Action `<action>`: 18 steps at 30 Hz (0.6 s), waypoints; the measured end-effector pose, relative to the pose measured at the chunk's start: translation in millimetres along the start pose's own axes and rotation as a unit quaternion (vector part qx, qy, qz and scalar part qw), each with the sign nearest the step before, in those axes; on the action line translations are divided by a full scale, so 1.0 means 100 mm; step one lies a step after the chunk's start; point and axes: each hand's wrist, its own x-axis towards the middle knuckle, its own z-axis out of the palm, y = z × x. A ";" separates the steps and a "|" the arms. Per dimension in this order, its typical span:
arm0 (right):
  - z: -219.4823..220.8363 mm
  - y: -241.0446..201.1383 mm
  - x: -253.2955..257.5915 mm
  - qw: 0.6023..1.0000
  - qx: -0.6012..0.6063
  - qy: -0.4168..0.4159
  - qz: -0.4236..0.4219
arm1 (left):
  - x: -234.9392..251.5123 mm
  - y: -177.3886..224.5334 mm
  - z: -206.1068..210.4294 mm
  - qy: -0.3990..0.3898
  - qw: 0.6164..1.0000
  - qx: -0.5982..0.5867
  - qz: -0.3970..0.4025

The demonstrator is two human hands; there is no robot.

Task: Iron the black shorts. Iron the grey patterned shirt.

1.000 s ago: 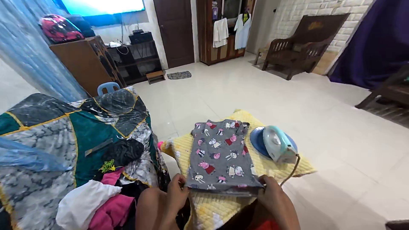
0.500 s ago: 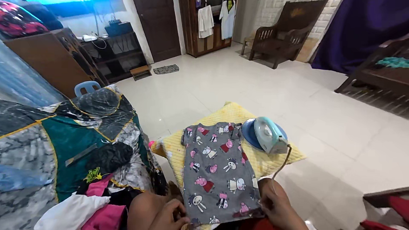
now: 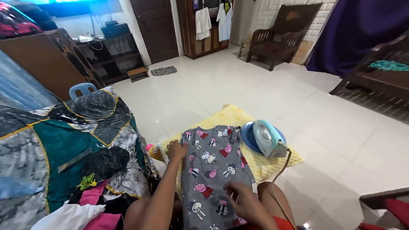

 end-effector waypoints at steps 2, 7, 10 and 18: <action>0.06 0.07 -0.06 0.999 0.030 0.015 -0.027 | 0.13 0.05 0.09 0.002 1.000 0.005 -0.031; -0.23 0.21 -0.16 0.995 0.064 0.077 0.006 | 0.14 0.05 -0.01 0.000 0.983 -0.186 0.011; -0.31 0.25 0.01 0.973 0.216 0.078 0.017 | -0.46 0.21 -0.06 0.013 0.939 -0.304 0.160; -0.34 0.01 0.30 0.890 0.432 0.119 0.086 | -2.35 0.39 0.49 -0.153 0.773 -0.089 0.609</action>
